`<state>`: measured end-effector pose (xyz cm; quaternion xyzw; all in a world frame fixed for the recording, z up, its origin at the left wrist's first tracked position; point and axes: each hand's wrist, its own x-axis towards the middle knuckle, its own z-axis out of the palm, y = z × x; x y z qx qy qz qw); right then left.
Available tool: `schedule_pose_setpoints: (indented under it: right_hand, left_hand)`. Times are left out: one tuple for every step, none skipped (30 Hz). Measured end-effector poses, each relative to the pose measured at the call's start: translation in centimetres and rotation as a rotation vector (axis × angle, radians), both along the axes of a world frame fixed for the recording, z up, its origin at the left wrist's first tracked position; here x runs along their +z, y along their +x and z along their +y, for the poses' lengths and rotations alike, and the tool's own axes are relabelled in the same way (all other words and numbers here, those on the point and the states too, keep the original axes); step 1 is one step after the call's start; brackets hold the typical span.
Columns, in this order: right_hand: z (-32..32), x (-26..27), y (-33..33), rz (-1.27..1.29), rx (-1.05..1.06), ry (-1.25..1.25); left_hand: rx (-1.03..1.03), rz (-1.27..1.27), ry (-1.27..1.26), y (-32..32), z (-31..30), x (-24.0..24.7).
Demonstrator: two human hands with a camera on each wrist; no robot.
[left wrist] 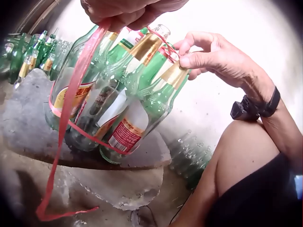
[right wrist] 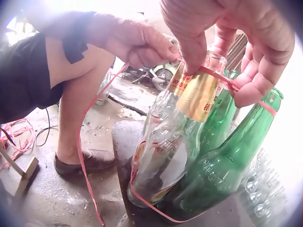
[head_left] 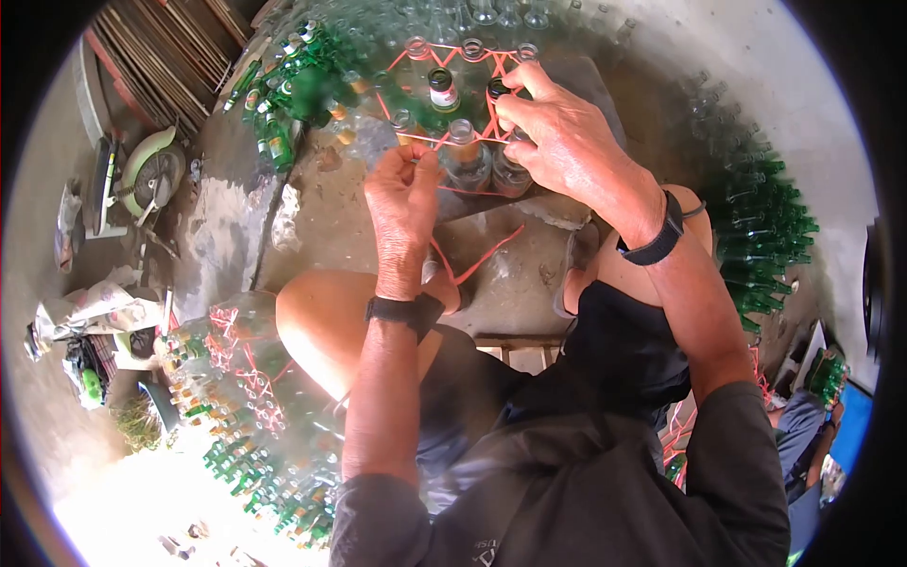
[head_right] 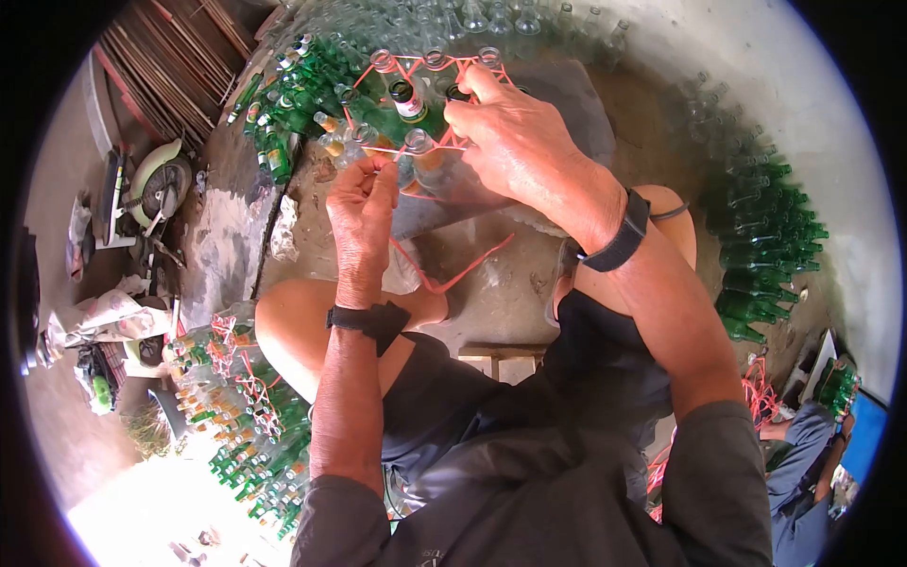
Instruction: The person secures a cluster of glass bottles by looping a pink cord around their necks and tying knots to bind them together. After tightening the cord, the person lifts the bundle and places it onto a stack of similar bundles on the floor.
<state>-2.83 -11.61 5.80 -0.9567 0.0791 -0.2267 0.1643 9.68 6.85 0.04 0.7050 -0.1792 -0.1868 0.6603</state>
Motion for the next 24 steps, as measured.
schedule_pose_setpoints:
  right_hand:
    - [0.1, 0.2, 0.0, 0.001, 0.009, -0.009]
    - [0.1, 0.3, 0.0, 0.011, 0.008, 0.007]
    - [0.2, 0.5, 0.0, 0.020, 0.007, 0.022]
    - [0.1, 0.6, 0.0, 0.018, 0.016, 0.012]
    - [-0.1, 0.7, -0.1, 0.000, 0.031, -0.041]
    - [-0.1, 0.9, -0.1, -0.017, 0.045, -0.093]
    - [-0.1, 1.3, 0.0, -0.017, 0.050, -0.103]
    - [-0.1, 1.8, 0.0, -0.050, 0.060, -0.156]
    - [0.0, 2.2, 0.2, -0.081, 0.072, -0.209]
    - [0.0, 2.5, 0.6, -0.079, 0.079, -0.216]
    - [0.1, 2.7, 1.0, -0.035, 0.141, -0.088]
    - [0.2, 2.8, 1.5, 0.010, 0.202, 0.041]
    - [0.1, 2.8, 2.1, 0.012, 0.206, 0.035]
    - [-0.1, 2.6, 2.9, 0.055, 0.263, 0.046]
    - [-0.3, 2.4, 3.7, 0.098, 0.322, 0.056]
    - [-0.5, 2.3, 4.4, 0.102, 0.327, 0.051]
    - [-0.6, 2.3, 5.1, 0.192, 0.357, 0.060]
    - [-0.8, 2.1, 5.8, 0.282, 0.388, 0.070]
    - [-0.7, 1.8, 6.5, 0.279, 0.446, 0.142]
    - [-0.9, 1.8, 6.8, 0.284, 0.453, 0.138]
    - [-0.5, 2.8, 7.3, 0.429, 0.438, 0.155]
    - [-0.3, 3.4, 7.6, 0.572, 0.421, 0.171]
    - [-0.5, 3.3, 7.9, 0.575, 0.425, 0.168]
    - [-0.9, 3.2, 8.3, 0.596, 0.450, 0.228]
  left_hand:
    - [-0.018, 0.015, -0.024, 0.1, 0.0, -0.2]
    - [-0.036, 0.028, -0.048, 0.2, 0.0, -0.4]
    - [-0.028, 0.026, -0.057, 0.4, -0.1, -0.4]
    - [-0.013, 0.009, 0.040, 0.5, -0.4, -0.5]
    - [0.002, -0.007, 0.137, 0.6, -0.6, -0.5]
    - [0.007, -0.006, 0.129, 0.7, -0.7, -0.9]
    - [0.026, 0.032, 0.105, 0.8, -0.8, -1.2]
    - [0.044, 0.071, 0.081, 0.8, -1.0, -1.6]
    - [0.050, 0.072, 0.072, 0.8, -1.1, -1.4]
    - [0.062, 0.112, 0.068, 0.7, -1.2, -1.3]
    - [0.073, 0.153, 0.065, 0.7, -1.3, -1.1]
    - [0.078, 0.155, 0.060, 0.7, -1.4, -1.0]
    - [0.086, 0.157, 0.073, 0.7, -1.5, -0.9]
    - [0.094, 0.159, 0.087, 0.7, -1.7, -0.9]
    - [0.099, 0.162, 0.081, 0.7, -1.8, -0.6]
    - [0.121, 0.145, 0.116, 0.6, -1.9, -0.3]
    - [0.144, 0.128, 0.151, 0.5, -2.0, 0.0]
    - [0.148, 0.133, 0.147, 0.5, -2.1, 0.0]
    - [0.148, 0.143, 0.174, 0.5, -2.2, 0.0]
    - [0.148, 0.153, 0.202, 0.5, -2.3, 0.0]
    - [0.154, 0.157, 0.198, 0.6, -2.3, -0.5]
    - [0.139, 0.149, 0.186, 0.7, -2.4, -0.9]
    - [0.122, 0.140, 0.175, 0.8, -2.4, -1.3]
    - [0.125, 0.142, 0.173, 0.8, -2.5, -1.3]
